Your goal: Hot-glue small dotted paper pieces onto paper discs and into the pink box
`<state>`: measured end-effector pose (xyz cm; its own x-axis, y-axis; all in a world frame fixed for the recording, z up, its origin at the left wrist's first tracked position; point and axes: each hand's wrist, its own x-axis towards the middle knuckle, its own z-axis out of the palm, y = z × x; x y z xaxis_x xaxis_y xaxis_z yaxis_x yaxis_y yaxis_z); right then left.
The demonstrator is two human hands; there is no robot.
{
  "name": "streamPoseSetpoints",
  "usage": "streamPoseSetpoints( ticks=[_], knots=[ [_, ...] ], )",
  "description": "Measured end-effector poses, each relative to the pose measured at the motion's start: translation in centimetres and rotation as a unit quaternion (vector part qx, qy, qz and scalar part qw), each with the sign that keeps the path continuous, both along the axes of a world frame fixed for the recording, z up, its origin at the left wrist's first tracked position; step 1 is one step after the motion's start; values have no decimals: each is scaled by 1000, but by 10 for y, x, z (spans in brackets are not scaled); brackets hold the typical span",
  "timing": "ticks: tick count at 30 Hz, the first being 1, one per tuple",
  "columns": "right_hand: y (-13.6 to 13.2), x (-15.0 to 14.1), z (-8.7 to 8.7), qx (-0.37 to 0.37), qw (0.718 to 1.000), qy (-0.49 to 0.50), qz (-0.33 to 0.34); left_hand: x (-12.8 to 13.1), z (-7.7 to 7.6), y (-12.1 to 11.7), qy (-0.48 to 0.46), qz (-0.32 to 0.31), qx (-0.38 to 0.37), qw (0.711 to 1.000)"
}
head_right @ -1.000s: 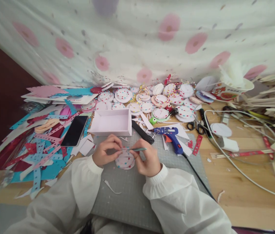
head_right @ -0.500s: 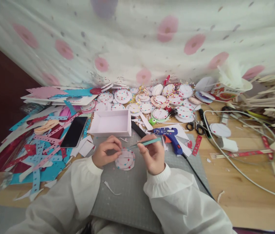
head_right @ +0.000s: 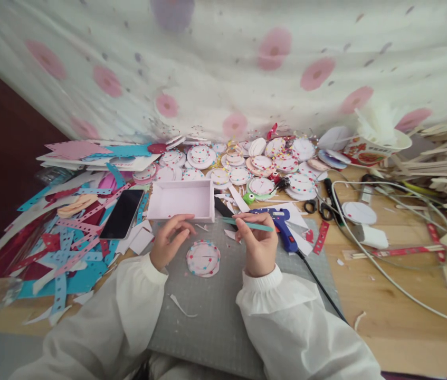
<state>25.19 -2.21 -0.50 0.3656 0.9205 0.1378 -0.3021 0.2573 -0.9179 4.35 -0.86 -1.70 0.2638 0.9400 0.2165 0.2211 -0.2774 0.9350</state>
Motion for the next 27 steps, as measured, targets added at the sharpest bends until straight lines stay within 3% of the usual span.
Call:
streamPoseSetpoints(
  ticks=[6, 12, 20, 27],
  knots=[
    [1, 0, -4, -23, 1000, -4, 12, 3, 5, -8, 32, -68, 1, 997],
    [0, -4, -5, -8, 996, -89, 7, 4, 0, -11, 80, -167, -20, 982],
    [-6, -8, -5, 1, 967, -253, 28, 5, 2, -9, 91, -162, -38, 982],
    [-7, -8, -10, -13, 955, -294, 47, 6, -1, -9, 78, -161, -46, 983]
  ],
)
